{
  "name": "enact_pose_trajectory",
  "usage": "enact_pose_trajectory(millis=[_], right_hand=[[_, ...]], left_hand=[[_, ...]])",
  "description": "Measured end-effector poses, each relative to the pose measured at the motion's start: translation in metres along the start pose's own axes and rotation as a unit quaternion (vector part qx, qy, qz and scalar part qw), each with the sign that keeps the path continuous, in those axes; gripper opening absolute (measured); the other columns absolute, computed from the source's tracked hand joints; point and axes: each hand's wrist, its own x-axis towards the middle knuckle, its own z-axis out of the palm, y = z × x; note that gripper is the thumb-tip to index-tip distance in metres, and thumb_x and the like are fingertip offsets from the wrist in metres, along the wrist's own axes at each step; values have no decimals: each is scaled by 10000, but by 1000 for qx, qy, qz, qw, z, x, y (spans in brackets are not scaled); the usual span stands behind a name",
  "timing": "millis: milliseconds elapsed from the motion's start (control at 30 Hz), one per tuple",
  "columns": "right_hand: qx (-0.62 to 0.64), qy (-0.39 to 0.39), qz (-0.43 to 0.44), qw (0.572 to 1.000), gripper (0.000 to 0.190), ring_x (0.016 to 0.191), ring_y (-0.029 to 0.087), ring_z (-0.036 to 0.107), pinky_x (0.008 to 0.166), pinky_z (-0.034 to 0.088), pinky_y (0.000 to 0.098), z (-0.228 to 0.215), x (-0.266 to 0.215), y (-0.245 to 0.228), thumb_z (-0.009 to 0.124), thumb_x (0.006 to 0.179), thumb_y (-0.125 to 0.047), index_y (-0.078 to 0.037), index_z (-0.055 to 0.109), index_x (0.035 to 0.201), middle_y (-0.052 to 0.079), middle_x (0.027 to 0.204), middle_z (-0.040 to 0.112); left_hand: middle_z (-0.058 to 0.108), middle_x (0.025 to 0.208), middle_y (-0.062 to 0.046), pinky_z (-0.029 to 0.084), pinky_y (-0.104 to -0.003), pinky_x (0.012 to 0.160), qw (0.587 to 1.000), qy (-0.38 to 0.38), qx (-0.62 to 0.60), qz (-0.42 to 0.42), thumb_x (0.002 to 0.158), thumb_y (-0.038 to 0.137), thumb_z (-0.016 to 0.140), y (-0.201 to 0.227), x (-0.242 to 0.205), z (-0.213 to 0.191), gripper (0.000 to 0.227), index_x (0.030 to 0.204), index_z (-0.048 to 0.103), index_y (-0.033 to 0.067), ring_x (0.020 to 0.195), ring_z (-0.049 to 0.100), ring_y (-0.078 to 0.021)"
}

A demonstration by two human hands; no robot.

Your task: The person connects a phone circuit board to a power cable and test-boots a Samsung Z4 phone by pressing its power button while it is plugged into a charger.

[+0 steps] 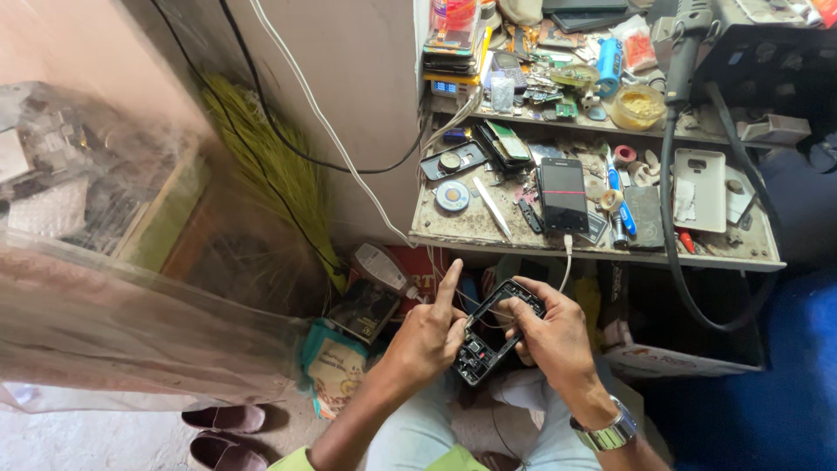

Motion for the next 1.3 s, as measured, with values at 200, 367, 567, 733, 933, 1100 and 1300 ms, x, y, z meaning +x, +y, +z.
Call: enact_pose_trajectory(millis=[200,367,567,733,933,1100,1300], right_hand=[[-13,14,-27,999,388,509,54,604,389,447,210,0,-6,3,707,901,-126,-51,688,1281,21,723,735],[-9,7,-17,1000,386,510,64,595,391,438,217,0,-7,6,702,908,-124,-43,694,1285,30,737,729],[-10,2,-27,1000,390,536,65,633,420,489,207,1,-13,9,687,917,-118,-42,673,1299,36,788,753],[6,6,-17,1000,393,534,57,619,407,465,207,-5,-13,7,681,918,-120,-50,667,1304,40,794,757],[35,-4,-7,999,390,501,59,572,376,417,206,-6,-6,7,694,926,-129,-40,680,1305,49,744,712],[36,-6,4,999,391,507,59,583,370,413,209,-5,-9,3,691,915,-129,-38,672,1296,42,759,731],[63,-7,15,998,411,536,62,587,382,426,205,-9,-5,4,684,920,-126,-31,649,1319,44,796,737]], left_hand=[[641,679,-130,508,-388,586,994,16,74,73,770,-65,636,-7,-1,14,1052,1632,47,58,556,605,-255],[628,661,-93,532,-356,611,1000,4,16,21,848,-45,637,-7,-4,11,1001,1635,29,73,542,608,-217],[654,695,-78,533,-350,599,996,23,72,53,748,-75,629,-5,-8,15,1046,1642,122,120,580,620,-188],[657,695,-87,538,-340,614,999,-25,23,-32,926,6,576,5,-7,6,883,1636,53,56,574,614,-183],[731,808,-158,579,-343,690,999,1,-25,-47,944,66,617,10,-8,0,872,1609,55,16,667,699,-205],[774,855,-183,585,-356,702,998,8,-20,-58,931,68,630,12,-6,7,857,1623,125,77,706,750,-233],[787,907,-170,586,-351,728,998,22,-50,-40,942,70,633,3,-5,8,852,1625,124,84,747,761,-225]])
